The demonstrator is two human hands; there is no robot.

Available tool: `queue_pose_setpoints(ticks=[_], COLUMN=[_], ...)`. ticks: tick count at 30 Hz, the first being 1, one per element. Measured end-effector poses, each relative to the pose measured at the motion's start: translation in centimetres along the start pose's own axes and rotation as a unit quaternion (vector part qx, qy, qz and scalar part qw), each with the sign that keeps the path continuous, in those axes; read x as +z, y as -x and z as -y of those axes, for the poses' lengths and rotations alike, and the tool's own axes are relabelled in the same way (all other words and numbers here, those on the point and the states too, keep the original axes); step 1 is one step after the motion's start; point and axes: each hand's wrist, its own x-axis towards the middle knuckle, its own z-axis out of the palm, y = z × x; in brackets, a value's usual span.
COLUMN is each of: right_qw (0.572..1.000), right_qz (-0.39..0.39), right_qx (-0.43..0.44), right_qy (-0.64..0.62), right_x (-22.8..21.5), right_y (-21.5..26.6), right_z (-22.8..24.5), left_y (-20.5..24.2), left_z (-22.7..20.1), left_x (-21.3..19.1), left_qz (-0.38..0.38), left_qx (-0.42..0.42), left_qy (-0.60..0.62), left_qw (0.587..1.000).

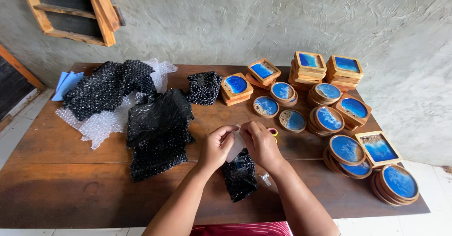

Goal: The person wraps wooden coasters in black bubble wrap and secures them using adhesive tape cut with scissors.

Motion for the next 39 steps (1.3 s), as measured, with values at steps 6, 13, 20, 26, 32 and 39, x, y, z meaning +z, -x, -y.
queue_pose_setpoints(ticks=[6, 13, 20, 26, 32, 39], right_qw=[0.999, 0.998, 0.986, 0.945, 0.943, 0.944], right_qz=[-0.032, -0.025, -0.093, -0.117, -0.14, -0.151], right_qx=[-0.019, -0.021, -0.037, -0.132, -0.197, -0.212], right_qy=[0.012, 0.049, 0.136, 0.276, 0.227, 0.204], right_x=[0.2, -0.2, 1.8, 2.1, 1.3, 0.9], right_y=[-0.5, -0.9, 0.6, 0.7, -0.2, -0.3], right_z=[1.2, 2.5, -0.2, 0.5, 1.2, 1.8], left_y=[0.3, 0.3, 0.4, 0.4, 0.6, 0.3], left_z=[0.8, 0.6, 2.3, 1.9, 1.3, 1.5], left_x=[-0.2, -0.5, 0.2, -0.2, -0.1, -0.6], left_qz=[-0.034, -0.034, -0.047, -0.069, -0.078, -0.017], left_qx=[-0.001, 0.012, 0.042, 0.113, 0.134, 0.052], left_qy=[0.046, 0.067, 0.022, -0.137, -0.143, -0.004], left_qw=[0.998, 0.997, 0.998, 0.982, 0.978, 0.999])
